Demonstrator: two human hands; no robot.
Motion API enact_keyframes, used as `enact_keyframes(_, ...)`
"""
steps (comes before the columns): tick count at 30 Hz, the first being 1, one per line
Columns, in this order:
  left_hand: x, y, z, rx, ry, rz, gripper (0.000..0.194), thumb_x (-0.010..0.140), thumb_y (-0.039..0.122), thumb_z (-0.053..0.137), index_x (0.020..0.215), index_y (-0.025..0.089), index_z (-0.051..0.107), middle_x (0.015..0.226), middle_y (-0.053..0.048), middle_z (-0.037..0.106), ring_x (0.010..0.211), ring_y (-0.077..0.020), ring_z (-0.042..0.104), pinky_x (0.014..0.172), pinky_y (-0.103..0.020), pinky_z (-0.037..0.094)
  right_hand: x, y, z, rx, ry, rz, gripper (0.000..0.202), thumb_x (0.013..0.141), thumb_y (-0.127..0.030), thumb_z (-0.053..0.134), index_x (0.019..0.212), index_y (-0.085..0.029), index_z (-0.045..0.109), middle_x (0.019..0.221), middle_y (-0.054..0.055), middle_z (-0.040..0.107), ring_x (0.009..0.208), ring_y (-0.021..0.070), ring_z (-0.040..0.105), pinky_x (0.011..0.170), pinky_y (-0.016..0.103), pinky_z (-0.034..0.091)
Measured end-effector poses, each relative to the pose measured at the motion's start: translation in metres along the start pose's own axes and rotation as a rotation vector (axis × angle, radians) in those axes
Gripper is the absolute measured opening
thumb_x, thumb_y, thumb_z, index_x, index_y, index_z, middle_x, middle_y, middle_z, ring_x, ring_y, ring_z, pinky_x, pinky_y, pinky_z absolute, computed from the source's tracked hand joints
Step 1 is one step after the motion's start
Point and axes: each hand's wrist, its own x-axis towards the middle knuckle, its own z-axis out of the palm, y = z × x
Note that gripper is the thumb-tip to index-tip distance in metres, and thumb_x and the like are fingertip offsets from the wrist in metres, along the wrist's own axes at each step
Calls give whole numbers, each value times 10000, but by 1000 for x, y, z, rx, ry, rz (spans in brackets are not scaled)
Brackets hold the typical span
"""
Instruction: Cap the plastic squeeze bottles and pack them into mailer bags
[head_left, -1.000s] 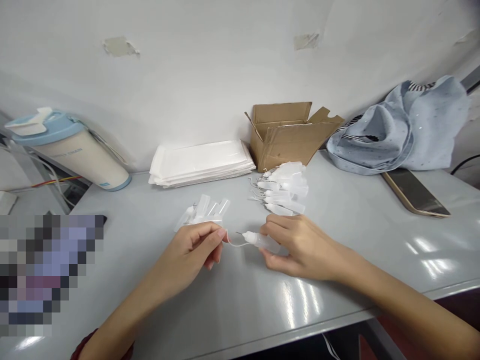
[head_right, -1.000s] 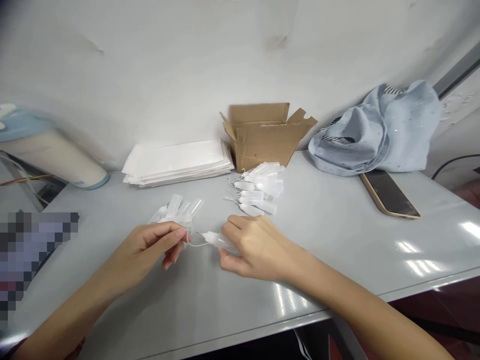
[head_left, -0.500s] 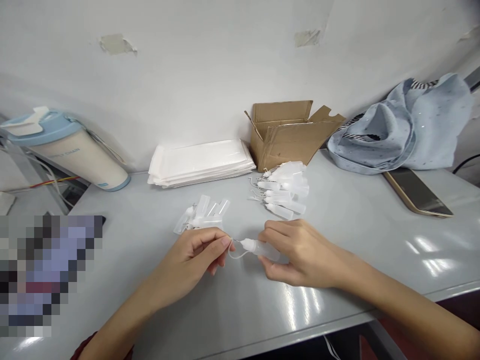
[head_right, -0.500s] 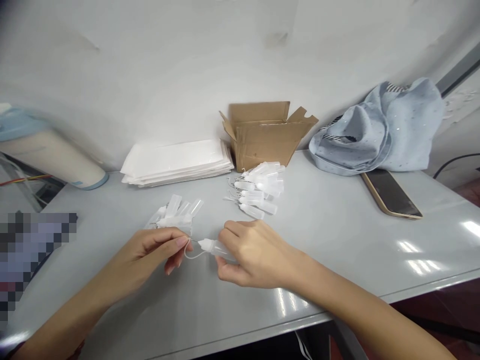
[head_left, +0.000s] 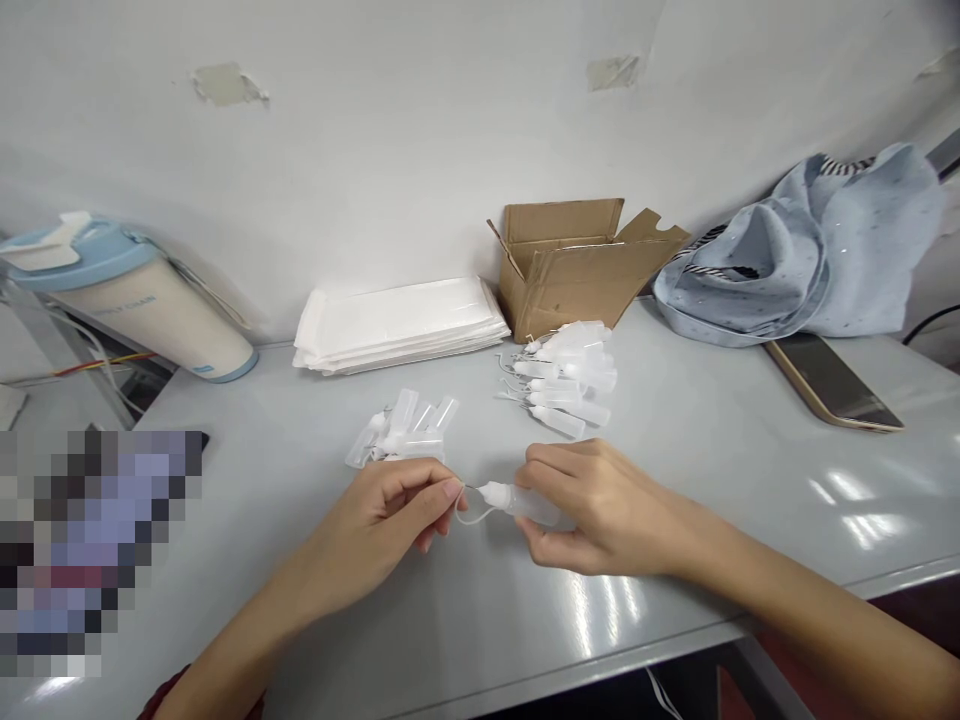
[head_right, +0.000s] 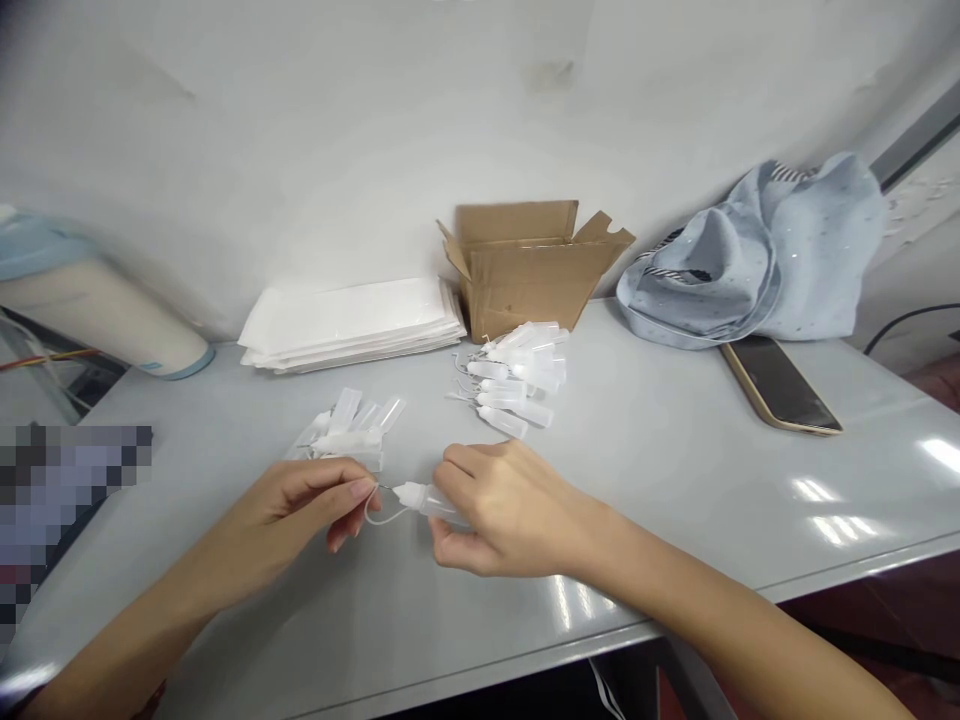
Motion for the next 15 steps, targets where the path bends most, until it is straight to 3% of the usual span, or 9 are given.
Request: enact_keyframes(15, 0, 2, -2, -51, -4, 10, 320, 897, 351, 459, 666, 192, 615, 594, 43, 529, 533, -100, 500, 573, -225, 409, 0, -4, -2, -28, 107, -33, 222, 815, -239, 465, 732, -104, 620, 598, -4, 438, 492, 111, 273, 434, 255, 235)
